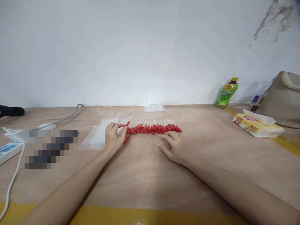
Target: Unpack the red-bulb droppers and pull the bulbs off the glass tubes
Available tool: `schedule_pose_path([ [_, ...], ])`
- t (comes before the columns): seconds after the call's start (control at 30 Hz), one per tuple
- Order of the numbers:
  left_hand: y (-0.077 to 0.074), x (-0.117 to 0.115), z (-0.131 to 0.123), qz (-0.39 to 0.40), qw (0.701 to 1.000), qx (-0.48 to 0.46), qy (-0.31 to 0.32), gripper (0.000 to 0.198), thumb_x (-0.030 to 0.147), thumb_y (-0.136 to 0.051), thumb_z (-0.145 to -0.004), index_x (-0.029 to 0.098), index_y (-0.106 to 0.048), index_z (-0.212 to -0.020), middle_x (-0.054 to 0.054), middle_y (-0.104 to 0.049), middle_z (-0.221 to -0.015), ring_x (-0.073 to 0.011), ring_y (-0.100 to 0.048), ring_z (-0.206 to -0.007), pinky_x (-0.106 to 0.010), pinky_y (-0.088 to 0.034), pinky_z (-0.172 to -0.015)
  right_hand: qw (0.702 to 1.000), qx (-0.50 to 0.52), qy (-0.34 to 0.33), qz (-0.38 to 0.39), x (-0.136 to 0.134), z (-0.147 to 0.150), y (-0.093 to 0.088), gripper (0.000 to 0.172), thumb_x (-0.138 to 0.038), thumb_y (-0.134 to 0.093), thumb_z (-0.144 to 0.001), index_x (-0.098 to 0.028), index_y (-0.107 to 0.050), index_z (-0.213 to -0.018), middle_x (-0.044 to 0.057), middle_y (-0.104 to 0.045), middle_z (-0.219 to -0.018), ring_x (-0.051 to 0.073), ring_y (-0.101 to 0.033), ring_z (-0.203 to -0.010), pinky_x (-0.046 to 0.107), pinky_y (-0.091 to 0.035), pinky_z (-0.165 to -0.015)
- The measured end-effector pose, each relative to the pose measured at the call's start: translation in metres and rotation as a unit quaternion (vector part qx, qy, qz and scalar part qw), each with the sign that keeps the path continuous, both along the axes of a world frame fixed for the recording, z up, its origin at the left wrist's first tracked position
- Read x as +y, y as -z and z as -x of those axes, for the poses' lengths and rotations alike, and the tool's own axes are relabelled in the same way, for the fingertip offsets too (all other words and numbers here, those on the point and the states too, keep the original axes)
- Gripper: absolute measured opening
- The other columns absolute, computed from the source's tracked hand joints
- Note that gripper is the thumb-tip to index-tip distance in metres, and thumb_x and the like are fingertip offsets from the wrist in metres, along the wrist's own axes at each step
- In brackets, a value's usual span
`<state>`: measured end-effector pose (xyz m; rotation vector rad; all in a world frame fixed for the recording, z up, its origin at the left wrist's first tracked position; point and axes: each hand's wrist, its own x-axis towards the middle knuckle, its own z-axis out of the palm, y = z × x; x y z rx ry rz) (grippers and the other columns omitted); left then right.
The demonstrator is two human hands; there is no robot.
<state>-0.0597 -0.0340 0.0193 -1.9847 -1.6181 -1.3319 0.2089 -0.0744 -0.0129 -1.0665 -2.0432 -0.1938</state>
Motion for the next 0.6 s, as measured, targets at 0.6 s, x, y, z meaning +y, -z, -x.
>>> schedule_pose_path([
  [0.6,0.016,-0.033,-0.049,0.001,0.932,0.137,0.336,0.015,0.024,-0.055,-0.080,0.020,-0.059,-0.094,-0.005,-0.058,-0.089,-0.0166,-0.053,-0.084,-0.034,-0.042,-0.076,0.988,-0.084,-0.100,-0.088,0.008,-0.016,-0.002,0.015,-0.023,-0.050,-0.085,-0.020,-0.063,-0.091,0.003,-0.066,-0.100,0.019,-0.051,-0.109,0.043,-0.034,-0.097],
])
